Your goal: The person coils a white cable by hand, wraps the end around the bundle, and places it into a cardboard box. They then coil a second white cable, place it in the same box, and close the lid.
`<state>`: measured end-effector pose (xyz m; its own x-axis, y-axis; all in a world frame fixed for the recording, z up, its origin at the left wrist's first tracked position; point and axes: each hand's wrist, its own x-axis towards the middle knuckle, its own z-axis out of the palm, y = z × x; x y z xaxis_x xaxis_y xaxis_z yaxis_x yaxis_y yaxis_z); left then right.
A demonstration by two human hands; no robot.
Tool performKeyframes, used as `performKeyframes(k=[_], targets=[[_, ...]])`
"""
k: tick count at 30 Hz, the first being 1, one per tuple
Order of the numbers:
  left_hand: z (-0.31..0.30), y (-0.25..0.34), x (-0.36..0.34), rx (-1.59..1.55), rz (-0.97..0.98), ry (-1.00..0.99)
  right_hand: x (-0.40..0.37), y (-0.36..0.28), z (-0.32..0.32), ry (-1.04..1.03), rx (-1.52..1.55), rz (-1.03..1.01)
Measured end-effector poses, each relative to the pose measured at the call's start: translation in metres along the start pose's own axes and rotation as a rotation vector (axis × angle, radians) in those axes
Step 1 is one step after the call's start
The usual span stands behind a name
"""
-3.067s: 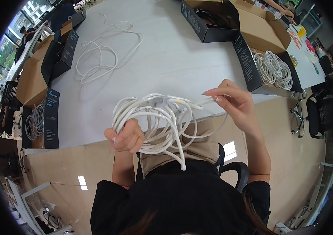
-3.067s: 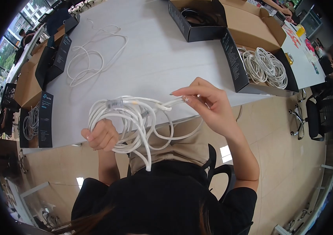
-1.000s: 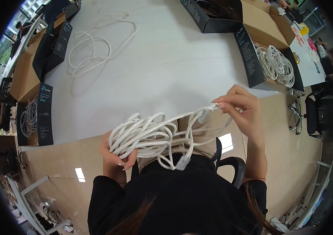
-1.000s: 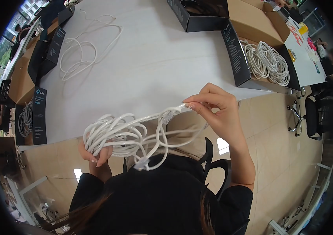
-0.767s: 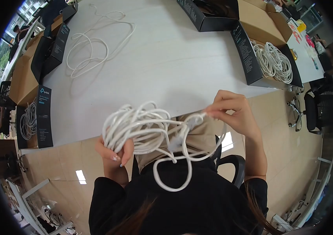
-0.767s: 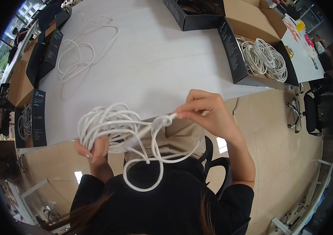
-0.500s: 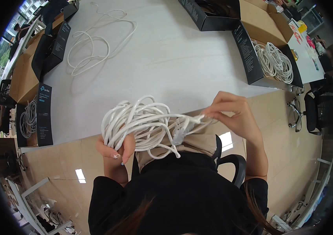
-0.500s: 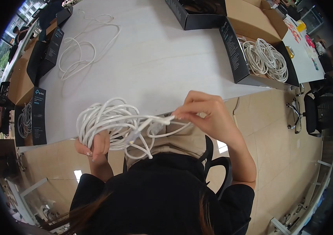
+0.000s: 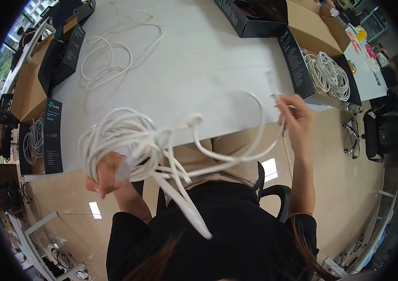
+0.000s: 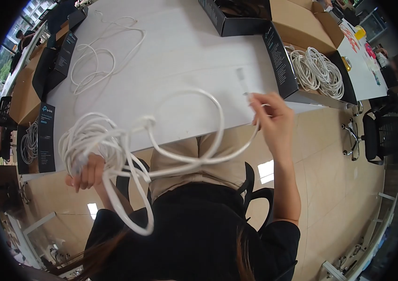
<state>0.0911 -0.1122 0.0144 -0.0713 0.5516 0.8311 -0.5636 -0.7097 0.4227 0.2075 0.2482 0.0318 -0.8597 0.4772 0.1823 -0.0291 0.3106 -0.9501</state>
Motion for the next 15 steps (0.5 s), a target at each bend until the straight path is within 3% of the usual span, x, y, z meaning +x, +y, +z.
performKeyframes(k=[5, 8, 11, 15], targets=[[0.010, 0.025, -0.029, 0.106, 0.105, 0.315, 0.005, 0.015, -0.062, 0.449, 0.373, -0.123], [0.006, 0.035, -0.038, 0.102, 0.167, 0.327, 0.004, 0.035, -0.123, 0.667, 0.522, -0.151], [0.026, 0.040, -0.041, 0.327, 0.092, 0.738, -0.002, 0.060, -0.204, 0.767, 0.572, -0.263], [0.011, 0.041, -0.030, 0.310, -0.132, 0.471, -0.013, 0.043, -0.219, 0.808, 0.455, -0.259]])
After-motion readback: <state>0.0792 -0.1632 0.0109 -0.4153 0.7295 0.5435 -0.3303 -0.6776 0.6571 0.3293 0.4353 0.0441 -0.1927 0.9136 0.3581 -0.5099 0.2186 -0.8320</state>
